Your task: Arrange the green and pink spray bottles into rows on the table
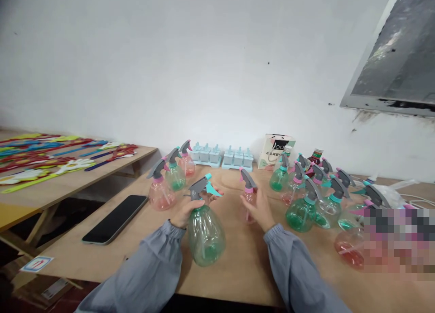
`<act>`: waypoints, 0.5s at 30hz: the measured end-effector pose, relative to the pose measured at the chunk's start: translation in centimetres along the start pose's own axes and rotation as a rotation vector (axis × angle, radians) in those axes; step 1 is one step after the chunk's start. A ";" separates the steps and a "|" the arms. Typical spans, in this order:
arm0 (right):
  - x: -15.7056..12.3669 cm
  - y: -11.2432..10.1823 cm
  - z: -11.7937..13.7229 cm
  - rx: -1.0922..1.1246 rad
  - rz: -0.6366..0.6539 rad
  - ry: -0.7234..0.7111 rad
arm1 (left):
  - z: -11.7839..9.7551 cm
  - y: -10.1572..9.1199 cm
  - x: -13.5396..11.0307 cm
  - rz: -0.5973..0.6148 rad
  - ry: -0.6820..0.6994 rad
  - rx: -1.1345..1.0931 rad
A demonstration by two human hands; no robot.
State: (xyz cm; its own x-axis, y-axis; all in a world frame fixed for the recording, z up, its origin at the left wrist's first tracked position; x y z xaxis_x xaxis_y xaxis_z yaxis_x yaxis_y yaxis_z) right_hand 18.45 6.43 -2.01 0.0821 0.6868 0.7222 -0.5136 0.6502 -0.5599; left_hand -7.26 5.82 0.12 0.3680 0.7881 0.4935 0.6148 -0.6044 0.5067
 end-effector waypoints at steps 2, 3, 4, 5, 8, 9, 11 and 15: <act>0.8 1.5 -0.4 0.015 -0.030 0.023 | -0.4 0.0 0.0 -0.020 0.023 0.018; 0.9 2.1 -0.6 0.020 -0.054 0.039 | -0.6 0.1 0.0 -0.029 0.031 0.033; 0.9 2.6 -0.8 0.021 -0.083 0.058 | -0.7 0.2 0.0 -0.025 0.027 0.043; 0.8 2.9 -1.1 0.018 -0.114 0.078 | -0.7 0.4 0.0 -0.006 0.014 0.046; 0.2 3.5 -1.7 -0.003 -0.180 0.122 | -0.7 1.1 0.0 0.073 -0.035 0.032; 0.1 3.6 -1.9 -0.016 -0.187 0.128 | -0.8 1.3 0.0 0.077 -0.033 0.027; -0.2 3.7 -2.2 -0.039 -0.182 0.128 | -1.1 1.5 -0.1 0.073 -0.026 0.040; -0.7 3.8 -2.9 -0.035 -0.159 0.122 | -1.2 2.5 -0.2 0.138 -0.084 0.065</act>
State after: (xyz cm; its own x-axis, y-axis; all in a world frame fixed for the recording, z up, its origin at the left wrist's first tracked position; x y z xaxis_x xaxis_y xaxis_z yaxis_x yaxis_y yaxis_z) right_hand 18.93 9.37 -5.78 0.2642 0.6074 0.7492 -0.4562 0.7631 -0.4578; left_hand -6.67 4.01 2.11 0.5075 0.7067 0.4930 0.5969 -0.7010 0.3903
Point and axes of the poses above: each hand's wrist, its own x-axis towards the middle knuckle, its own y-axis out of the palm, z = x × y, the point moved 6 cm from there along x, towards the middle knuckle, and after that the axes turned 15 degrees about -x, right-handed, at the moved point
